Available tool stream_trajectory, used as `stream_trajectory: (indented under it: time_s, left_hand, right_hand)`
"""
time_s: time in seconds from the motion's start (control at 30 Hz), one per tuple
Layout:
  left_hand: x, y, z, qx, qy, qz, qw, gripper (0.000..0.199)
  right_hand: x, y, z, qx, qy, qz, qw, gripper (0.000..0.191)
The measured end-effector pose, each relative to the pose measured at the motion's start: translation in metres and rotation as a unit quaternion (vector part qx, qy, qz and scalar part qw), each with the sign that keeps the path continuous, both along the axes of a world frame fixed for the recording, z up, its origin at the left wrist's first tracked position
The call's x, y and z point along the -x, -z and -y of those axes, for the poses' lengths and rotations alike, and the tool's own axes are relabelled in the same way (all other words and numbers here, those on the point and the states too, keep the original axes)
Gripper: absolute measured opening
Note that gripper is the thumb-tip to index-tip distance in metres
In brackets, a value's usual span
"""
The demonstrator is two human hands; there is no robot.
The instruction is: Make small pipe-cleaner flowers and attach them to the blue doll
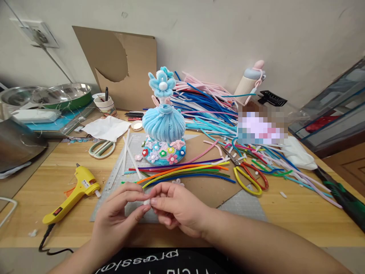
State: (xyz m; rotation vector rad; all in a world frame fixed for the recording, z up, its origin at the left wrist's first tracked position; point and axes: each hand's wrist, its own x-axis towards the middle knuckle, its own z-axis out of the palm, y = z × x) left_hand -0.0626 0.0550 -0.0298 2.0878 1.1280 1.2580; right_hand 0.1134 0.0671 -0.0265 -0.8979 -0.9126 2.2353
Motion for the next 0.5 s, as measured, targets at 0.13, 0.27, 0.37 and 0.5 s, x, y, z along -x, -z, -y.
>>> stream_trajectory:
  time_s: [0.13,0.27,0.37,0.5]
  left_hand:
    - [0.002,0.0,0.0,-0.038,-0.024,-0.032,0.998,0.009]
    - [0.003,-0.002,0.0,-0.06,-0.005,-0.047,0.997,0.009]
    - [0.003,-0.002,0.0,-0.05,0.016,-0.037,0.998,0.009]
    - [0.002,0.0,0.0,-0.013,0.041,-0.003,0.999,0.009]
  right_hand:
    - [-0.002,-0.009,0.005,-0.268,0.099,0.156,0.945,0.013]
    - [-0.008,-0.016,0.008,-0.491,0.073,0.243,0.833,0.005]
    - [-0.01,-0.016,0.008,-0.531,0.057,0.258,0.805,0.007]
    - [-0.01,-0.013,0.007,-0.54,0.051,0.256,0.8,0.007]
